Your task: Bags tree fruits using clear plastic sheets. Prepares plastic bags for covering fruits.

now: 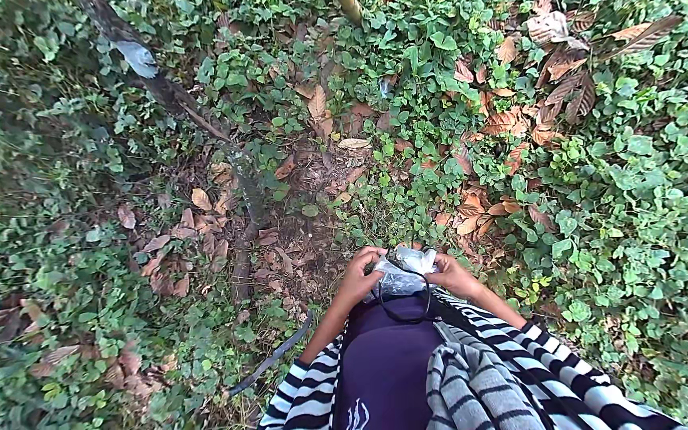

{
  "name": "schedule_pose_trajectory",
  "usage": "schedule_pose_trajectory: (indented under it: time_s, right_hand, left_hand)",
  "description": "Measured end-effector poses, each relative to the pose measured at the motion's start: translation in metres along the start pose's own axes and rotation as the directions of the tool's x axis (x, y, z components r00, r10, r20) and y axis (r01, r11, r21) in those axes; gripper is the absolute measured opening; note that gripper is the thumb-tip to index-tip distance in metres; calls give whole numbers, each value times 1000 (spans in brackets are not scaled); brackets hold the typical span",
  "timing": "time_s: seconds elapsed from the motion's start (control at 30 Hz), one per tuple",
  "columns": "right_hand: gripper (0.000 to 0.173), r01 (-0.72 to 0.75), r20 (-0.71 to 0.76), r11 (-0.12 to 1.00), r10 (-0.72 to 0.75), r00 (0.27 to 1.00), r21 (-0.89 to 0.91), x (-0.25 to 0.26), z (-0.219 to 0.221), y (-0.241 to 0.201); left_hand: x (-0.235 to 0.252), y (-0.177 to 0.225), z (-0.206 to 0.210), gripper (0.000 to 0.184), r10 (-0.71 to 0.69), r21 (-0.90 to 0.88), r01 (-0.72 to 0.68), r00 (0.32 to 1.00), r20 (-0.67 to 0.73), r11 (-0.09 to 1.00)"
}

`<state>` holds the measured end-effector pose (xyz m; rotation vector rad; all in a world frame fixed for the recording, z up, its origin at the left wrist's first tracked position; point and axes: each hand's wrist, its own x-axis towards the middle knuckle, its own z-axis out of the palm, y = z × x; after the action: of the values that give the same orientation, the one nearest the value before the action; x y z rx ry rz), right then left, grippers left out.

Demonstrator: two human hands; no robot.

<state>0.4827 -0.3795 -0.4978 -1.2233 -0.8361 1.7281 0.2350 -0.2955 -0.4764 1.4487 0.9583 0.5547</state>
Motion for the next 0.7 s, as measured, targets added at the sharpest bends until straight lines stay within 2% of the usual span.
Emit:
schedule_pose_trajectory:
  time_s: [0.07,0.13,0.23,0.3,0.43,0.5,0.57,0.63,0.7]
  right_hand:
    - [29,21,-25,999,-23,999,-48,2,1,5]
    - [19,13,-27,988,-17,999,-157,3,3,7]
    - [12,18,27,959,-10,1000,-282,9,4,14]
    - [18,68,134,924,-18,991,-377,14,3,18]
    - [33,125,374,777,150,915,-617,24,10,10]
    - [38,142,473,745,254,844,-652,30,20,5]
    - [43,188,555,736,293,779,-651,37,31,0]
    - [44,260,629,733,281,725,-628,49,38,7]
    - [40,385,682,717,171,711,-581,61,47,23]
  left_hand:
    - [-2,13,-5,9,-66,-209,43,993,-102,977]
    - [-5,27,-13,16,-131,-367,53,973,-191,929]
    - [-6,41,-25,25,-154,-528,-34,939,-308,849]
    - [-8,50,-34,24,-167,-604,-105,911,-376,790]
    - [-13,61,-54,21,-112,-653,-250,881,-459,715]
    - [-15,64,-61,19,-101,-652,-294,862,-496,698]
    - [-17,63,-66,21,-109,-647,-306,848,-519,699]
    - [-18,59,-69,23,-122,-636,-302,837,-534,711]
    - [-20,54,-70,24,-151,-637,-288,826,-543,715]
